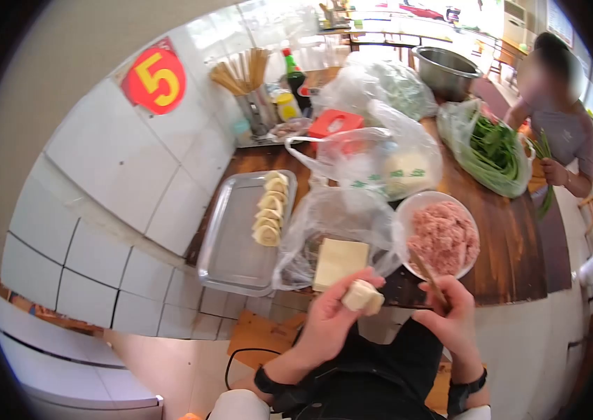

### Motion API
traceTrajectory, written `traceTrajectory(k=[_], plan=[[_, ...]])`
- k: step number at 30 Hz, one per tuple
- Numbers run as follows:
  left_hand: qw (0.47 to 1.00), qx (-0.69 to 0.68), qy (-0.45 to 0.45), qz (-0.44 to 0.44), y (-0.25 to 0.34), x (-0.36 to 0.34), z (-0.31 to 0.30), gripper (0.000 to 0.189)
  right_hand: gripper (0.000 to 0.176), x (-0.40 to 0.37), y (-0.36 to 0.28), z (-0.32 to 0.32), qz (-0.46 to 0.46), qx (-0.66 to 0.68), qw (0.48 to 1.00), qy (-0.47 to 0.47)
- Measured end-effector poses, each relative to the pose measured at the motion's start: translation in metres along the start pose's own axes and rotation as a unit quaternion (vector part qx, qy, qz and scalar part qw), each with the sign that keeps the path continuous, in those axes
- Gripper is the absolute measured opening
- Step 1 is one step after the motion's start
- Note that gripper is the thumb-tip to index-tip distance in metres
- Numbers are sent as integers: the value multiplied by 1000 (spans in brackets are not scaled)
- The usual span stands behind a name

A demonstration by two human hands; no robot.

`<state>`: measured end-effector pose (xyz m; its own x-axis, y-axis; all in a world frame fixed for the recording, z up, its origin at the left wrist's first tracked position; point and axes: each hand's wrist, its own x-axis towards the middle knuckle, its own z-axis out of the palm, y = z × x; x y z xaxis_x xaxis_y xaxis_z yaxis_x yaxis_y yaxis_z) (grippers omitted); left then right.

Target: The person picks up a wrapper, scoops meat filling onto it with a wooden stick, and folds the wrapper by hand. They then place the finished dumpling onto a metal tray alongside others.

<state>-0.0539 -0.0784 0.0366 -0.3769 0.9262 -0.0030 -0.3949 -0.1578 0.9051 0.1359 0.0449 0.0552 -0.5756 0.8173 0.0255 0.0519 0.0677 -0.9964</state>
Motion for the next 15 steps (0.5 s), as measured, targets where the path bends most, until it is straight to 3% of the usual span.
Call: traceTrajectory(k=[3,6,7,9,11,13,15], plan=[[963,213,96,132,56,0,-47,51,19,-6,22,-15,33,17,999,17],[822,501,116,245,78,22,-123,54,13,-7,35,-20,57,18,997,51],[821,502,116,246,81,25,-138,54,12,-8,39,-22,59,16,997,55],[766,623,46,153,83,32,-159,51,10,-9,43,-20,59,15,996,60],[743,648,51,160,76,39,-166,48,9,-12,43,-19,68,4,996,65],[625,745,12,236,74,46,-167,43,9,-15,41,-19,71,3,995,64],[610,758,21,230,70,49,-167,42,9,-17,42,-20,74,-3,995,62]])
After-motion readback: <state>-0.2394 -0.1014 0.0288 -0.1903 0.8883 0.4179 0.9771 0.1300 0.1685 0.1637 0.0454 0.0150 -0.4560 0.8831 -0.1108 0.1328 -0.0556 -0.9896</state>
